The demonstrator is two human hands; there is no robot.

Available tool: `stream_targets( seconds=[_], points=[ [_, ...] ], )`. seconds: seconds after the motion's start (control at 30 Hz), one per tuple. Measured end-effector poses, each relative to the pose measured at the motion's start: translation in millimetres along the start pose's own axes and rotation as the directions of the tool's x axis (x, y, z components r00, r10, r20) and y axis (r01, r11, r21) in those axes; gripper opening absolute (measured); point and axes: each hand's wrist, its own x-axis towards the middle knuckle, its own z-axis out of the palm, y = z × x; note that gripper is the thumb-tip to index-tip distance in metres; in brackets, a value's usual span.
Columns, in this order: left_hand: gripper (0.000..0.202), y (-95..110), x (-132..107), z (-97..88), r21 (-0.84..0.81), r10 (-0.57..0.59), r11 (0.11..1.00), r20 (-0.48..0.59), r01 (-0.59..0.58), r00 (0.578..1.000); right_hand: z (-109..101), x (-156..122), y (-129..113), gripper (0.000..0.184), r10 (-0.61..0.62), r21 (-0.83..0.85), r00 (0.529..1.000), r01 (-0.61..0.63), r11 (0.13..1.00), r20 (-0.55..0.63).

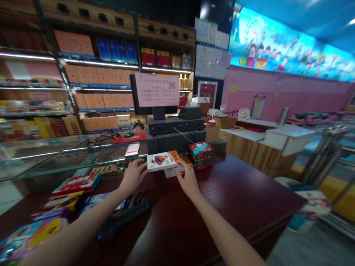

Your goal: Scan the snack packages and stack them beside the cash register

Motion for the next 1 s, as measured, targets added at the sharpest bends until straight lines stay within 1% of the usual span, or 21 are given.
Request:
stream_targets(
  seconds=[0.17, 0.3, 0.47, 0.6, 0.73, 0.83, 0.9, 1.0],
  points=[
    [0.036, 18.5, 10.4, 8.5, 0.01, -0.035, 0.999, 0.091, 0.034, 0.995, -0.7, 2.0, 20.7, 0.047, 0.042, -0.065, 0.998, -0.045, 0.997, -0.04],
    [0.035, 28.1, 17.0, 19.2, 0.002, -0.074, 0.997, 0.155, 0.074, 0.985, 0.6, 3.5, 35.3, 0.048, 0.058, -0.099, 0.997, -0.062, 0.993, -0.041],
    [0.032, 35.9, 21.0, 34.5, 0.002, -0.104, 0.994, 0.184, 0.105, 0.977, 1.9, 6.6, 47.6, 0.047, 0.095, -0.141, 0.995, -0.1, 0.985, -0.042],
    [0.033, 39.3, 20.9, 40.0, 0.002, -0.115, 0.993, 0.194, 0.117, 0.974, 2.3, 9.7, 53.1, 0.049, 0.106, -0.174, 0.994, -0.106, 0.979, -0.012],
    [0.035, 41.3, 20.9, 40.2, 0.004, -0.135, 0.991, 0.191, 0.137, 0.972, -0.6, 10.8, 50.4, 0.05, 0.049, -0.224, 0.999, -0.047, 0.974, 0.003],
    [0.034, 43.2, 20.7, 39.5, 0.002, -0.148, 0.989, 0.183, 0.15, 0.972, -4.6, 7.8, 39.7, 0.055, -0.012, -0.264, 1.0, 0.018, 0.964, 0.026],
    [0.034, 44.6, 19.6, 38.7, 0.001, -0.157, 0.987, 0.174, 0.159, 0.972, -6.7, 4.1, 29.6, 0.058, -0.062, -0.293, 0.994, 0.087, 0.952, 0.094],
    [0.035, 45.9, 16.0, 35.8, 0.004, -0.161, 0.987, 0.156, 0.162, 0.975, -7.1, -1.8, 14.8, 0.062, -0.094, -0.353, 0.974, 0.164, 0.921, 0.206]
  ],
)
